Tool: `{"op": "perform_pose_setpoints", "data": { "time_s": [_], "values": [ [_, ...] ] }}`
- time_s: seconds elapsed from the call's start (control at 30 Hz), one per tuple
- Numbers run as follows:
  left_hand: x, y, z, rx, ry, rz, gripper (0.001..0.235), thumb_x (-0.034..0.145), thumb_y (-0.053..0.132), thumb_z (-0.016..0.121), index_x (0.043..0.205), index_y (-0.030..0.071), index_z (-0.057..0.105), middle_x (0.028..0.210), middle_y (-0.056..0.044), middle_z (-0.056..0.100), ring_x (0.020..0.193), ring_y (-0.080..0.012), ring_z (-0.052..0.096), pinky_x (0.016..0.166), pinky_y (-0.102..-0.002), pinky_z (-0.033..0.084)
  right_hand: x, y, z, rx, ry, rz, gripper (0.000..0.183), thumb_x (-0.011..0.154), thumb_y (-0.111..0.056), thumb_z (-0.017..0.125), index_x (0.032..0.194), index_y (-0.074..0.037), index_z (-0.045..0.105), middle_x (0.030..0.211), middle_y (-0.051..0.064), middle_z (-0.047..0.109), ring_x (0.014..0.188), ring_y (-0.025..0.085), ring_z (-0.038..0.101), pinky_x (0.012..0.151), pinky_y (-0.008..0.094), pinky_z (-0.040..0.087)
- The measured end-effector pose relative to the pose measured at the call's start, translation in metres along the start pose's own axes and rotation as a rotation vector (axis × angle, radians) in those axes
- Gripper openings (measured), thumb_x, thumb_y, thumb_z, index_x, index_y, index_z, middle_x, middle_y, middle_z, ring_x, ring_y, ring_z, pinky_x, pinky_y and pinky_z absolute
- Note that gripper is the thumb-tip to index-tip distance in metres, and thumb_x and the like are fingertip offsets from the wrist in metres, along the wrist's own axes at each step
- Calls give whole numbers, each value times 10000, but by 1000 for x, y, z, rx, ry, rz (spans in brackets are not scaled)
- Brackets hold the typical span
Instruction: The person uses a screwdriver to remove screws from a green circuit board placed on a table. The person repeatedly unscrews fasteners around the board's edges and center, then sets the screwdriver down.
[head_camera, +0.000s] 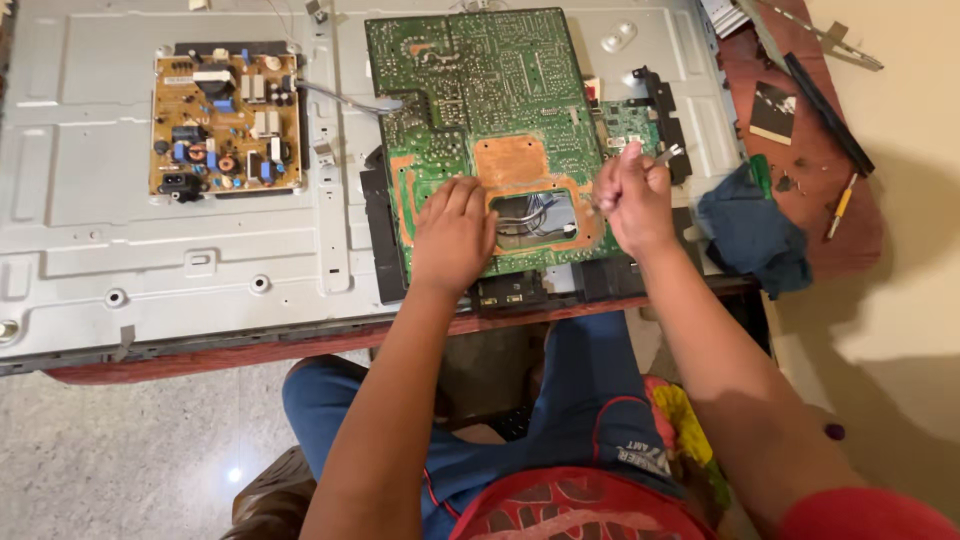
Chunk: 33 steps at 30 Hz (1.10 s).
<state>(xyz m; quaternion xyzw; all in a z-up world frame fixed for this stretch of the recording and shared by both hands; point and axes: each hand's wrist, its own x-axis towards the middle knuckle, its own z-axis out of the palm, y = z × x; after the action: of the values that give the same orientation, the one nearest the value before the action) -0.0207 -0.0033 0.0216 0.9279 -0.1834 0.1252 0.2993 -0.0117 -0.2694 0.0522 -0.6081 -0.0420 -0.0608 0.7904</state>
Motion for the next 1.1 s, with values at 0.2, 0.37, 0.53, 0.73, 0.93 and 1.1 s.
{"op": "perform_pose_setpoints", "data": {
  "time_s": [0.2, 0.37, 0.53, 0.73, 0.93, 1.1],
  "values": [
    [5, 1, -3, 153, -90, 39, 736, 977, 554, 491, 1503, 40, 465, 1544, -114, 449, 1447, -316, 371, 1192, -479, 265, 6, 21, -10, 163, -136, 10, 653, 1076, -605, 513, 653, -142, 331, 562, -13, 314, 515, 108, 310, 518, 294, 274],
    [4, -7, 3, 160, -144, 59, 827, 986, 613, 408, 1541, 0, 388, 1632, -161, 334, 1527, -304, 248, 1210, -466, 223, 8, 28, 1, -187, -218, -35, 637, 1067, -582, 480, 624, -151, 325, 545, -27, 323, 482, 120, 310, 489, 303, 287],
    [5, -7, 7, 163, -137, 55, 765, 1019, 551, 364, 1555, 6, 383, 1653, -172, 314, 1554, -297, 232, 1235, -455, 225, 10, 16, 10, -198, -223, -60, 577, 1108, -389, 543, 637, -134, 329, 564, -16, 322, 530, 136, 316, 553, 337, 306],
    [3, -13, 18, 190, -136, 56, 684, 1041, 450, 345, 1559, 4, 381, 1662, -158, 307, 1549, -291, 240, 1238, -457, 224, -4, 26, 12, -103, -278, -46, 551, 1122, -271, 549, 651, -103, 317, 594, -16, 298, 561, 107, 262, 574, 338, 242],
    [10, -12, 14, 222, -163, 44, 671, 1033, 415, 333, 1579, 27, 353, 1667, -140, 287, 1541, -274, 242, 1239, -445, 210, -19, 22, 10, -179, -375, -69, 520, 1084, -186, 519, 613, -98, 315, 574, -12, 312, 529, 105, 258, 540, 324, 210],
    [6, -11, 16, 234, -174, 45, 667, 1034, 412, 329, 1582, 31, 337, 1675, -127, 260, 1543, -268, 228, 1242, -435, 193, -42, 21, 2, -108, -360, -84, 497, 1071, -158, 506, 614, -96, 321, 565, -4, 323, 525, 108, 264, 545, 323, 228]
  ]
}}
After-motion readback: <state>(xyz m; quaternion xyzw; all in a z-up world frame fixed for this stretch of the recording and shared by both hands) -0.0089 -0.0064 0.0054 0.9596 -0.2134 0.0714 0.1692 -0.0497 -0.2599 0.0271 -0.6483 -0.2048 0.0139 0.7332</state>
